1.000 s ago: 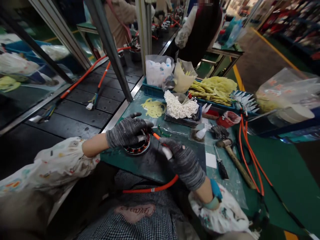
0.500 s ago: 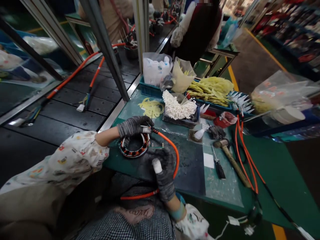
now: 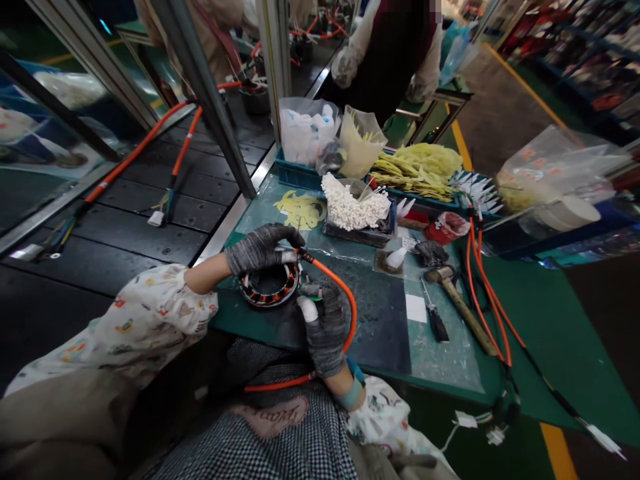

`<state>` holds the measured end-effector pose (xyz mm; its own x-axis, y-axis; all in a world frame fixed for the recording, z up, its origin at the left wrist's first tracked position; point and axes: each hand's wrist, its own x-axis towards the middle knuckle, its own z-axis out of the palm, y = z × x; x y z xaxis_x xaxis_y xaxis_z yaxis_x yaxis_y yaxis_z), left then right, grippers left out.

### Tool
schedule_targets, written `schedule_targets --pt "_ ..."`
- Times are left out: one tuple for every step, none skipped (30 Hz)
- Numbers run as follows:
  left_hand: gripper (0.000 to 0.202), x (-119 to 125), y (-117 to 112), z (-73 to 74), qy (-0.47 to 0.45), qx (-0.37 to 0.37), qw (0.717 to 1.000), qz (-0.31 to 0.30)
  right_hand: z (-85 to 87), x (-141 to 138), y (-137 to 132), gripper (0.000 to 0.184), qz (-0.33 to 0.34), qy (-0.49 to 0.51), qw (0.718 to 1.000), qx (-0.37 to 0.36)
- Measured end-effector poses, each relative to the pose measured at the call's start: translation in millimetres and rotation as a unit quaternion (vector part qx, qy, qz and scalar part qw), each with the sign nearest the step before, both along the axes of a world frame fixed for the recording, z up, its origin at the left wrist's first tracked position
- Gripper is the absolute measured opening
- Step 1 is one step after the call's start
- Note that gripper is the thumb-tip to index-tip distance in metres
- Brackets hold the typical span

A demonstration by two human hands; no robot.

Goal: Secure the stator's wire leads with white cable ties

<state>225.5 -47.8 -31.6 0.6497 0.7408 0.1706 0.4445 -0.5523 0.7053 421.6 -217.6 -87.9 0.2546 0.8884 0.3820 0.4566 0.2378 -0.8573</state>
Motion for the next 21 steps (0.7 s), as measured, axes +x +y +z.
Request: schedule_targets --pt "0.023 -2 -3 6.1 -0.018 0.036 0.999 -0.019 0.3 2 -1 0.016 0.007 -0.039 0.999 0.036" --pt "0.029 -4 -6 12.6 -0.033 0.068 0.996 -0.039 1.3 5 -2 0.014 0.014 -0.079 0.994 0.071" --pt "0.036 -5 -10 18.8 -0.039 0.090 0.993 -0.064 3.2 7 -2 0.012 0.021 -0.117 0.988 0.100" --pt "0.041 -7 -14 24.2 -0.030 0.104 0.990 -0.090 5.6 9 -2 0.013 0.033 -0.149 0.981 0.122" --pt "0.044 -8 -18 28.0 -0.008 0.114 0.987 -0.116 8.5 11 -2 0.014 0.046 -0.174 0.974 0.138" --pt "0.044 -9 -23 30.1 0.025 0.126 0.982 -0.136 11.5 12 -1 0.016 0.055 -0.191 0.968 0.150" --pt "0.045 -10 -28 30.2 0.059 0.144 0.977 -0.147 14.4 13 -1 0.016 0.059 -0.201 0.965 0.160" --pt "0.047 -11 -33 28.5 0.087 0.165 0.971 -0.148 16.8 14 0 0.017 0.060 -0.203 0.963 0.165" --pt "0.050 -13 -39 25.4 0.105 0.189 0.967 -0.139 18.6 14 0 0.016 0.058 -0.201 0.963 0.168" --pt "0.051 -15 -44 21.3 0.114 0.212 0.962 -0.126 19.5 14 0 0.016 0.055 -0.193 0.964 0.172" --pt "0.049 -16 -49 16.7 0.120 0.231 0.959 -0.113 19.6 13 0 0.015 0.050 -0.181 0.967 0.174" --pt "0.044 -18 -55 11.9 0.121 0.248 0.956 -0.101 18.9 12 1 0.015 0.045 -0.163 0.970 0.175" --pt "0.038 -18 -60 7.3 0.120 0.265 0.953 -0.087 17.6 9 2 0.014 0.036 -0.141 0.975 0.170" --pt "0.033 -17 -66 2.9 0.116 0.283 0.949 -0.070 15.9 6 3 0.012 0.020 -0.117 0.980 0.161" --pt "0.031 -15 -72 -1.4 0.111 0.304 0.945 -0.049 13.8 1 6 0.009 -0.005 -0.090 0.985 0.146" --pt "0.031 -11 -78 -5.7 0.105 0.324 0.940 -0.024 11.6 -4 8 0.007 -0.038 -0.060 0.990 0.121" --pt "0.032 -6 -84 -10.2 0.097 0.343 0.934 0.002 9.3 -9 11 0.011 -0.073 -0.031 0.993 0.093" --pt "0.034 0 -90 -15.0 0.091 0.357 0.929 0.026 6.7 -13 13 0.018 -0.103 -0.005 0.992 0.067" --pt "0.035 5 -96 -20.0 0.086 0.366 0.925 0.049 3.9 -17 14 0.024 -0.124 0.015 0.991 0.047" --pt "0.036 10 -102 -25.0 0.081 0.371 0.922 0.070 0.8 -20 15 0.029 -0.135 0.030 0.990 0.031" --pt "0.038 13 -107 -29.5 0.079 0.371 0.921 0.084 -2.7 -21 16 0.030 -0.136 0.041 0.990 0.021"
